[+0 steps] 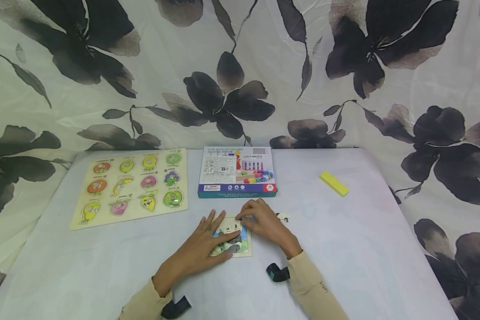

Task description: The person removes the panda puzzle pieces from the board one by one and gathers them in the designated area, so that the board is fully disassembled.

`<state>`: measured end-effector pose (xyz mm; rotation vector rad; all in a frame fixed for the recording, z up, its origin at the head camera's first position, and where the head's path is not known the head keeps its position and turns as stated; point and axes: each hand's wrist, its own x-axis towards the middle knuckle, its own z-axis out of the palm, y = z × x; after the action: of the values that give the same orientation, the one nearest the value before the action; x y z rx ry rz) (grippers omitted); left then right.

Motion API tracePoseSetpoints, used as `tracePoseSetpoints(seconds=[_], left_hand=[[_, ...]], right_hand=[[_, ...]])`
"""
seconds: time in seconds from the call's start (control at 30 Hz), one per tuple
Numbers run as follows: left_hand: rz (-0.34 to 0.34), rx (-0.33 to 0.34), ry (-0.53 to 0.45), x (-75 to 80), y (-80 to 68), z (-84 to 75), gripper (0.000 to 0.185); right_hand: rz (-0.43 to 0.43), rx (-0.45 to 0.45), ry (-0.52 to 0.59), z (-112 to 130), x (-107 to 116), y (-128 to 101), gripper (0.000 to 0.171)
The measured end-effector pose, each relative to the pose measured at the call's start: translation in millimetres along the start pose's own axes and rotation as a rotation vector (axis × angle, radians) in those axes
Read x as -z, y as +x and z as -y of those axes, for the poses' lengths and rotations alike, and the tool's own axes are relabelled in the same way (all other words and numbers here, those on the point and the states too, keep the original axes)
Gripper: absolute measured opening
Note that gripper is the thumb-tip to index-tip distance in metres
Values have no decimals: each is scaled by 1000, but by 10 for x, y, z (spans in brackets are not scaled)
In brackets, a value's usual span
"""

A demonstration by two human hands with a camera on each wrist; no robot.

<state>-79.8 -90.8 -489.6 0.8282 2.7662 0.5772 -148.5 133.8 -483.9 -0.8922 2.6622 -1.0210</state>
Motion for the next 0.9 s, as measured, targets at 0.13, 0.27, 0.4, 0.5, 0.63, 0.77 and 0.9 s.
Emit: tracePoseSetpoints(seconds=[0.13, 0.27, 0.4, 0.5, 0.63, 0.77, 0.9], left_hand=[[10, 3, -9, 4, 2, 1, 54], [15, 5, -5, 4, 4, -2, 54], [15, 6, -2, 2, 6, -2, 54], [15, 8, 1, 3, 5, -4, 54], [13, 7, 4, 5, 3, -6, 54], [12, 7, 5, 4, 3, -8, 54], [12, 10, -3, 8, 2, -14, 54]], right_hand=[[2, 7, -16, 11, -6, 1, 15], [-1, -4, -10, 19, -5, -5, 14], [-5, -15, -7, 25, -5, -13, 11], [-10, -17, -11, 28, -8, -17, 9], [-12, -14, -15, 27, -14, -20, 8], [-12, -10, -14, 24, -17, -20, 8], [-10, -11, -17, 26, -17, -18, 8]])
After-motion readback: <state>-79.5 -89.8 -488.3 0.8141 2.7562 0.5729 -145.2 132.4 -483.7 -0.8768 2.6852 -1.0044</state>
